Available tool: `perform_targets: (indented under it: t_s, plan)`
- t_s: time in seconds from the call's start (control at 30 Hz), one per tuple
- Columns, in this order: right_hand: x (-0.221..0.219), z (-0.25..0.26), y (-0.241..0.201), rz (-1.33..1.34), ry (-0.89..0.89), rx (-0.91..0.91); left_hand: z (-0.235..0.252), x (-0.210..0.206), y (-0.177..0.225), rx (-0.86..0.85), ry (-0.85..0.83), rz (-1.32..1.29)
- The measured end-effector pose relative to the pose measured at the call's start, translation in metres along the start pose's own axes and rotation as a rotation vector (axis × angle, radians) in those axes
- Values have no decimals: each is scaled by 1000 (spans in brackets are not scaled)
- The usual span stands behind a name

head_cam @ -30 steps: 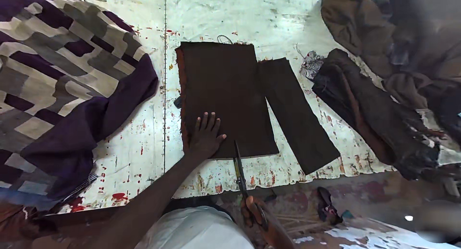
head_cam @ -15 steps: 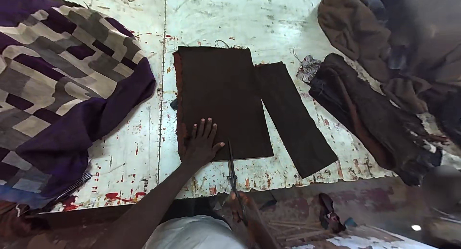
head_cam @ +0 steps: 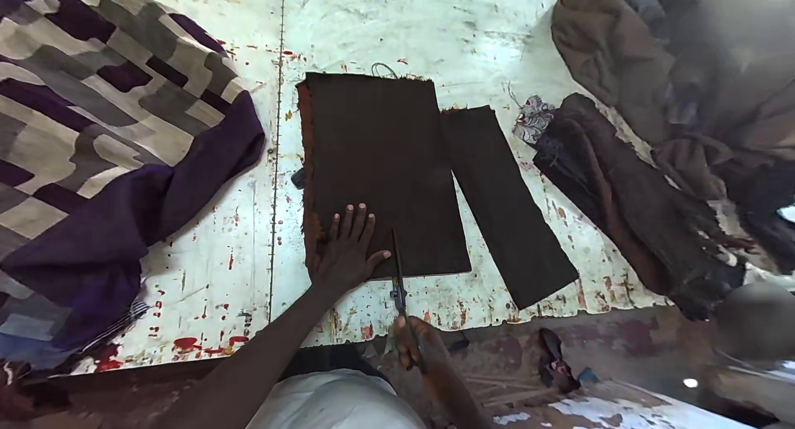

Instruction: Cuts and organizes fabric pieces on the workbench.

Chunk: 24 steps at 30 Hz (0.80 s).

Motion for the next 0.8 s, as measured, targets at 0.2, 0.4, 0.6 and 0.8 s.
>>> perform_targets:
  t_s: [0.2,0.4,0.6,0.8]
  plan:
    - [-3,19,-18,82,25,-15,1,1,0,-4,-15,-16]
    - [0,23,-8,39,75,20,-2,2,1,-7,-22,-17]
    - [0,35,-45,8,2,-14,-3,7,1,-1,-22,-47]
    - [3,48,-39,23,49,-4,-2,6,-1,4,-27,-44]
Point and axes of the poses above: each hand's wrist, its own z-axis towards the middle knuckle, its own x-axis out of the back of the hand, y = z × x, the point moved 5 cm from there along z, towards the middle knuckle, and after that the axes turned 2 degrees about -x, right-handed, at the moved point
